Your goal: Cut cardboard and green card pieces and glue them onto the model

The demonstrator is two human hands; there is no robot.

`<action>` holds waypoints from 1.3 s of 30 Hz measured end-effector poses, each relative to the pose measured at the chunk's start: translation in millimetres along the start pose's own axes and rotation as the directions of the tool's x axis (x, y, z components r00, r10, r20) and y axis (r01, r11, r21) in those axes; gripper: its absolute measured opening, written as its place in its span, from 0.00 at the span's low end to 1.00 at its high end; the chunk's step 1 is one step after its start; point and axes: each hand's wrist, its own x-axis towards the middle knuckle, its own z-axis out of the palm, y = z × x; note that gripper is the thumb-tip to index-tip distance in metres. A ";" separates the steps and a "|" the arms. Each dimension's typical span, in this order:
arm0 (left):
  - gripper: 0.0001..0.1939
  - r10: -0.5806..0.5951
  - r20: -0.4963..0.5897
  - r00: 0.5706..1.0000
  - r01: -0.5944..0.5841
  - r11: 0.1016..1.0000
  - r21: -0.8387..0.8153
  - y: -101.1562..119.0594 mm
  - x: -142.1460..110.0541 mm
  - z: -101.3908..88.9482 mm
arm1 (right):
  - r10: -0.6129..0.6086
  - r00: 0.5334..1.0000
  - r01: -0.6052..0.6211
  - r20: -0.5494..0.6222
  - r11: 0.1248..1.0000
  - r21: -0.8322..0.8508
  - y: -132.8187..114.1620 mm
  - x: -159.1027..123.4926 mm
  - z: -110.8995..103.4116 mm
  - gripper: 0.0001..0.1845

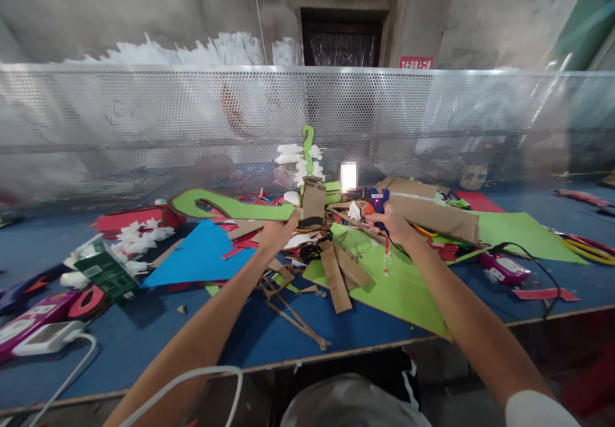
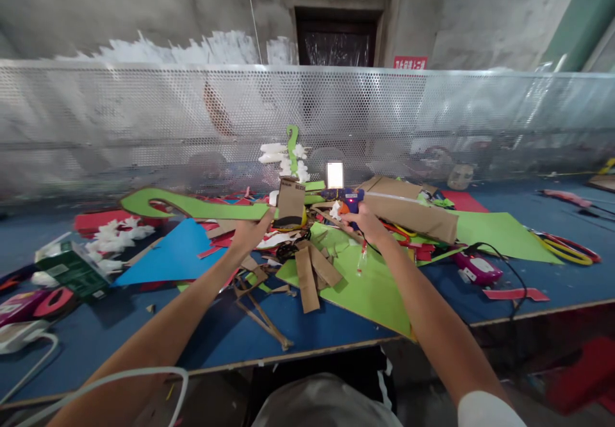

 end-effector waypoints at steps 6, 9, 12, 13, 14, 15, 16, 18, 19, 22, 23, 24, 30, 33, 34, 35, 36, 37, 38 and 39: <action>0.22 -0.027 -0.011 1.000 0.026 0.997 -0.070 -3.9 1.3 0.2 | -0.039 0.999 0.028 -0.035 0.961 -0.276 0.5 5.0 -6.7 0.18; 0.23 -0.038 -0.012 0.999 0.037 0.996 -0.077 -8.6 2.4 -0.7 | -0.063 0.998 0.040 -0.019 0.813 -0.581 2.8 7.4 -16.0 0.19; 0.23 -0.046 -0.011 0.999 0.045 0.995 -0.092 -16.7 4.7 -1.5 | -0.080 0.996 0.026 -0.031 0.627 -0.778 4.3 7.7 -25.3 0.20; 0.23 -0.052 -0.015 0.999 0.050 0.994 -0.099 -19.6 5.6 -1.5 | -0.079 0.996 0.018 -0.034 0.579 -0.815 4.6 7.4 -28.0 0.20; 0.23 -0.060 -0.023 0.998 0.058 0.993 -0.106 -22.3 6.3 -1.5 | -0.075 0.997 0.011 -0.034 0.532 -0.847 5.0 7.1 -30.5 0.21; 0.22 -0.070 -0.032 0.997 0.066 0.992 -0.111 -24.5 6.9 -1.5 | -0.066 0.997 0.003 -0.033 0.482 -0.876 5.5 6.7 -32.7 0.22; 0.22 -0.077 -0.038 0.996 0.072 0.991 -0.114 -26.2 7.2 -1.4 | -0.051 0.998 -0.010 -0.035 0.431 -0.902 6.1 6.3 -34.3 0.24; 0.22 -0.080 -0.045 0.996 0.074 0.991 -0.113 -27.0 7.2 -1.7 | -0.017 0.998 -0.047 -0.055 0.327 -0.944 7.4 5.9 -35.9 0.27; 0.22 -0.075 -0.049 0.996 0.070 0.992 -0.109 -26.1 7.0 -2.1 | 0.003 0.997 -0.071 -0.073 0.274 -0.959 7.9 5.9 -35.5 0.29; 0.21 -0.048 -0.059 0.997 0.043 0.995 -0.085 -19.2 5.8 -4.4 | 0.082 0.991 -0.116 -0.108 0.104 -0.988 8.3 5.8 -29.7 0.34; 0.22 -0.039 -0.061 0.997 0.034 0.996 -0.081 -16.1 5.4 -5.3 | 0.115 0.987 -0.117 -0.110 0.054 -0.992 8.1 5.7 -26.7 0.35; 0.22 -0.035 -0.061 0.998 0.030 0.996 -0.080 -13.1 5.0 -6.3 | 0.144 0.983 -0.114 -0.111 0.016 -0.993 7.8 5.6 -23.5 0.35; 0.26 -0.104 -0.076 0.992 0.091 0.983 -0.159 -4.2 5.7 -9.5 | 0.163 0.975 -0.145 -0.149 -0.037 -0.989 7.7 4.8 -10.8 0.33; 0.27 -0.138 -0.091 0.986 0.118 0.973 -0.198 -5.9 7.9 -9.5 | 0.124 0.978 -0.160 -0.165 -0.054 -0.986 2.0 1.3 -8.6 0.32; 0.27 -0.150 -0.095 0.984 0.128 0.970 -0.206 -6.9 8.6 -9.4 | 0.087 0.983 -0.158 -0.161 -0.039 -0.987 -1.6 -1.0 -6.9 0.31; 0.27 -0.158 -0.098 0.982 0.135 0.968 -0.213 -8.0 9.2 -9.4 | 0.046 0.988 -0.145 -0.145 0.000 -0.989 -5.6 -3.7 -4.2 0.30; 0.27 -0.159 -0.098 0.982 0.135 0.967 -0.214 -9.0 9.5 -9.3 | 0.020 0.994 -0.111 -0.109 0.066 -0.992 -9.8 -6.8 -0.3 0.29; 0.27 -0.150 -0.097 0.984 0.127 0.969 -0.211 -10.1 9.6 -9.2 | 0.021 0.999 -0.052 -0.049 0.157 -0.986 -13.6 -10.0 4.7 0.28; 0.27 -0.133 -0.098 0.986 0.111 0.973 -0.204 -11.0 9.5 -9.1 | 0.064 0.997 0.021 0.039 0.261 -0.965 -16.5 -13.1 10.7 0.29; 0.27 -0.113 -0.099 0.989 0.092 0.976 -0.196 -11.7 9.2 -9.1 | 0.141 0.977 0.097 0.157 0.362 -0.927 -18.3 -16.0 17.2 0.29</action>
